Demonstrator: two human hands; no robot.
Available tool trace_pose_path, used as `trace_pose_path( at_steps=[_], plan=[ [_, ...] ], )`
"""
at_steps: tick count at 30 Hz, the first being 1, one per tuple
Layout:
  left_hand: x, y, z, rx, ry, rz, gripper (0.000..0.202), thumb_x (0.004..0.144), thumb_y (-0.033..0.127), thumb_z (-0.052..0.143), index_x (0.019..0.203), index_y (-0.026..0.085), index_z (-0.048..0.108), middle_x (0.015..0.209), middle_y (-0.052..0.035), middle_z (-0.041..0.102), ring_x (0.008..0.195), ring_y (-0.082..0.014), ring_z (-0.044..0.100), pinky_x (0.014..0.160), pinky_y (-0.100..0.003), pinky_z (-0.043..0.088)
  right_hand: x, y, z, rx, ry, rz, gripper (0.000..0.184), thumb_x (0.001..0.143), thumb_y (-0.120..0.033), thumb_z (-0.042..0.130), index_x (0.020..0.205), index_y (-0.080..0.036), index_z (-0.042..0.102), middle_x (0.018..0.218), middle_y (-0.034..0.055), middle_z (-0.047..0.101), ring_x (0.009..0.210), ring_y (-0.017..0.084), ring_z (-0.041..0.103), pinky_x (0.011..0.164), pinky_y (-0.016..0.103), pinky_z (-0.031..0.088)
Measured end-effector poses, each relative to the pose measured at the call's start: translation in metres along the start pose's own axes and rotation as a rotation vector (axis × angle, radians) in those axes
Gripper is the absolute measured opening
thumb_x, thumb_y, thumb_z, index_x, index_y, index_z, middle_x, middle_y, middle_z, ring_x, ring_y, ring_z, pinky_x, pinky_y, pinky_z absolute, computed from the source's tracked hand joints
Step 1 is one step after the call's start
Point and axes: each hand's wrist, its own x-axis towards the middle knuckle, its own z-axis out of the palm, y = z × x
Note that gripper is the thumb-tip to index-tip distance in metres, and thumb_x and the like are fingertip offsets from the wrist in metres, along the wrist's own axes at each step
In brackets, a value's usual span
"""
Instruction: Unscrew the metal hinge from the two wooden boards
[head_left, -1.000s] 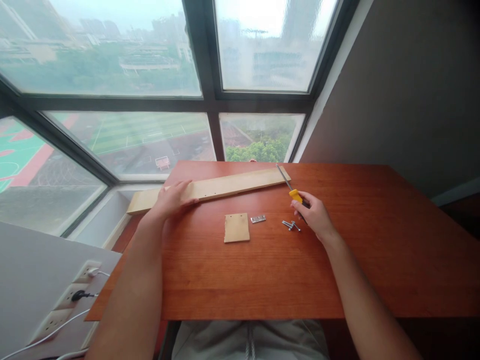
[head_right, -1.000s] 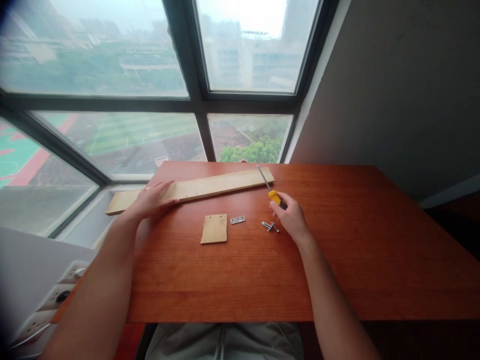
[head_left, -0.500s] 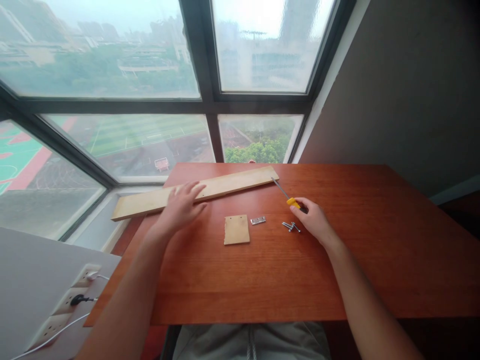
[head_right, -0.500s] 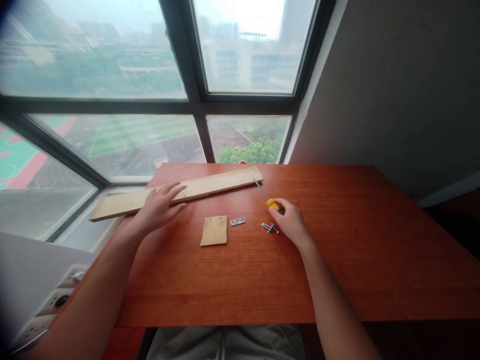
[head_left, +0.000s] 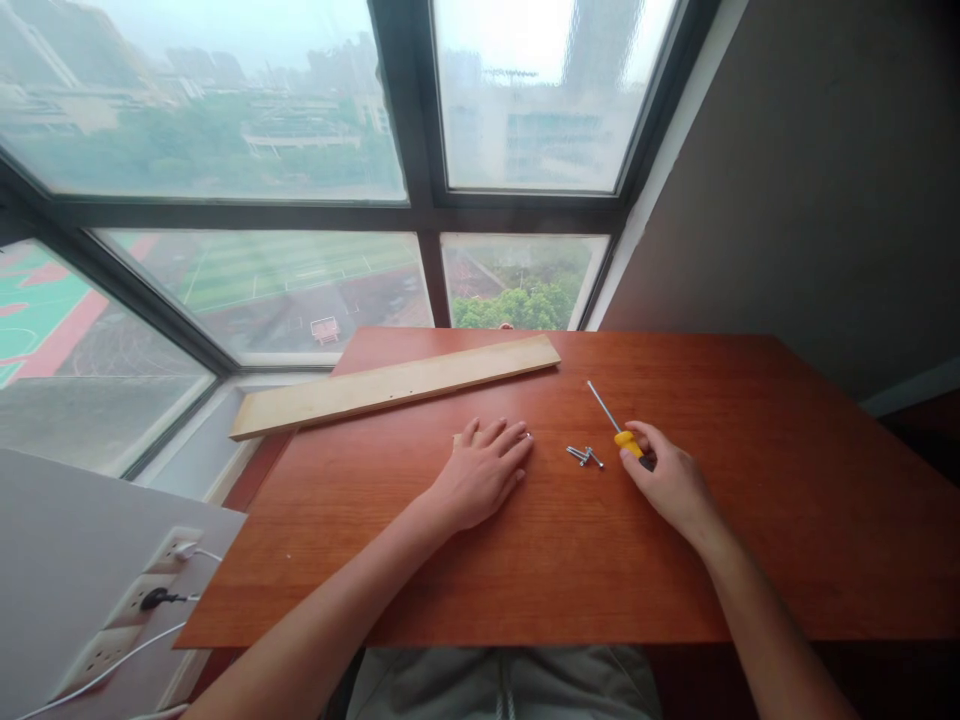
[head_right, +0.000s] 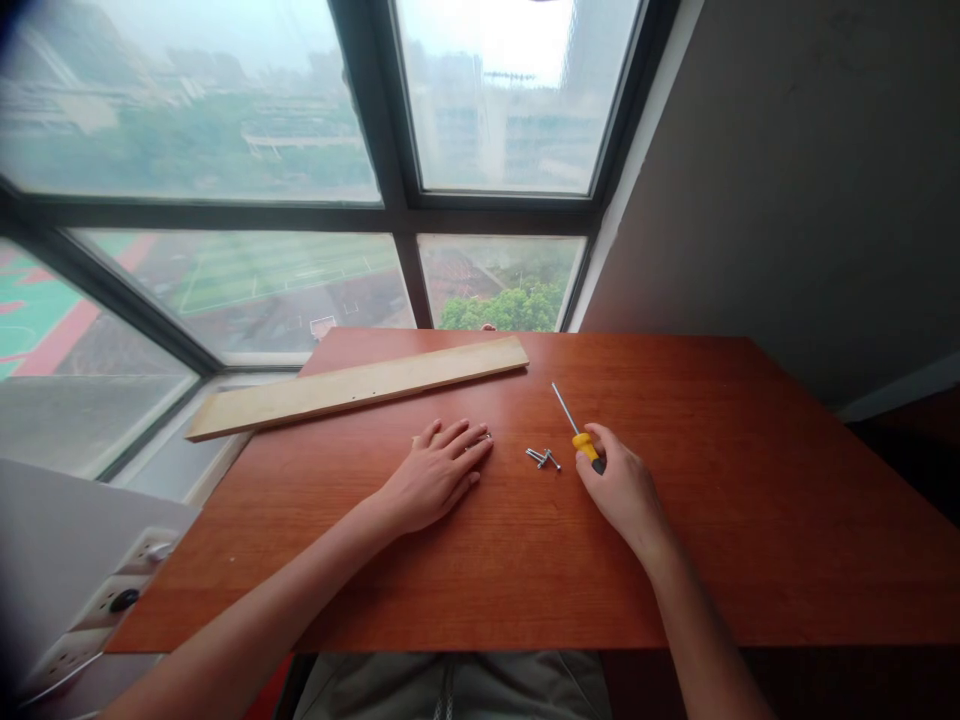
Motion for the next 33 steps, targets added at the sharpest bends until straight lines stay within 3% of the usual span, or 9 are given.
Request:
trace_pose_path(
  at_steps=[2, 6, 9, 12, 14, 17, 20, 28, 33],
  plan=[
    [0.002, -0.001, 0.003, 0.001, 0.006, -0.037, 0.047, 0.103, 0.035, 0.033, 0.148, 0.026, 0.042, 0.157, -0.006, 0.041, 0.144, -0.032, 0.036, 0.116, -0.058, 0.026, -0.002, -0.002, 0.004, -0.104, -0.044, -0.022, 0.049, 0.086, -0.031, 0.047, 0.131, -0.014, 0.054, 0.115, 0.0137, 0.07, 0.103, 0.027, 0.066, 0.088, 0.038, 0.048],
    [0.0, -0.009, 0.004, 0.011, 0.007, -0.073, 0.047, 0.103, 0.033, 0.032, 0.148, 0.025, 0.042, 0.158, -0.0061, 0.041, 0.145, -0.0322, 0.036, 0.116, -0.058, 0.026, -0.002, -0.011, 0.01, -0.179, -0.076, -0.047, 0.034, 0.085, -0.026, 0.047, 0.116, -0.015, 0.058, 0.111, 0.0141, 0.07, 0.097, 0.028, 0.066, 0.08, 0.035, 0.046],
    [-0.005, -0.019, 0.002, 0.022, 0.006, -0.091, 0.048, 0.103, 0.033, 0.032, 0.149, 0.024, 0.042, 0.158, -0.0061, 0.041, 0.145, -0.0326, 0.036, 0.116, -0.058, 0.027, -0.001, -0.019, 0.013, -0.197, -0.098, -0.076, 0.027, 0.091, -0.032, 0.048, 0.112, -0.018, 0.058, 0.106, 0.0106, 0.071, 0.092, 0.026, 0.066, 0.073, 0.033, 0.044],
    [-0.01, -0.033, 0.0, 0.034, 0.013, -0.132, 0.048, 0.103, 0.034, 0.032, 0.149, 0.024, 0.043, 0.157, -0.0062, 0.042, 0.144, -0.0325, 0.037, 0.116, -0.059, 0.027, -0.002, -0.031, 0.017, -0.239, -0.123, -0.112, 0.031, 0.095, -0.042, 0.049, 0.114, -0.019, 0.058, 0.107, 0.0099, 0.071, 0.094, 0.027, 0.066, 0.071, 0.032, 0.042],
    [-0.014, -0.044, -0.001, 0.042, 0.024, -0.172, 0.047, 0.102, 0.034, 0.033, 0.148, 0.024, 0.044, 0.156, -0.0061, 0.043, 0.144, -0.0326, 0.037, 0.115, -0.059, 0.028, -0.003, -0.042, 0.021, -0.344, -0.163, -0.141, 0.028, 0.097, -0.04, 0.047, 0.113, -0.019, 0.058, 0.106, 0.0097, 0.071, 0.093, 0.026, 0.067, 0.069, 0.032, 0.04],
    [-0.02, -0.059, -0.002, 0.056, 0.027, -0.239, 0.047, 0.102, 0.033, 0.033, 0.147, 0.025, 0.045, 0.156, -0.0051, 0.043, 0.145, -0.0328, 0.036, 0.116, -0.06, 0.027, -0.003, -0.065, 0.031, -0.383, -0.192, -0.175, 0.017, 0.097, -0.029, 0.047, 0.103, -0.02, 0.059, 0.101, 0.0087, 0.072, 0.087, 0.025, 0.068, 0.065, 0.032, 0.038],
    [-0.026, -0.072, -0.004, 0.064, 0.031, -0.273, 0.048, 0.103, 0.036, 0.033, 0.147, 0.026, 0.045, 0.157, -0.0037, 0.043, 0.146, -0.0321, 0.035, 0.117, -0.059, 0.026, 0.002, -0.093, 0.046, -0.39, -0.24, -0.238, 0.013, 0.095, -0.028, 0.049, 0.099, -0.021, 0.059, 0.101, 0.0074, 0.072, 0.088, 0.024, 0.069, 0.064, 0.031, 0.037],
    [-0.051, -0.094, -0.012, 0.08, 0.064, -0.28, 0.049, 0.102, 0.038, 0.033, 0.15, 0.029, 0.043, 0.156, -0.0033, 0.044, 0.145, -0.0274, 0.038, 0.118, -0.052, 0.028, 0.016, -0.175, 0.09, -0.362, -0.344, -0.362, 0.02, 0.09, -0.027, 0.051, 0.102, -0.018, 0.064, 0.102, 0.0119, 0.074, 0.093, 0.027, 0.07, 0.069, 0.032, 0.046],
    [-0.058, -0.095, -0.014, 0.089, 0.07, -0.264, 0.047, 0.101, 0.035, 0.035, 0.145, 0.027, 0.049, 0.152, -0.0048, 0.05, 0.144, -0.0271, 0.039, 0.117, -0.051, 0.029, 0.016, -0.204, 0.106, -0.317, -0.391, -0.414, 0.025, 0.09, -0.024, 0.051, 0.11, -0.014, 0.064, 0.108, 0.0148, 0.072, 0.096, 0.027, 0.07, 0.075, 0.033, 0.049]
  ],
)
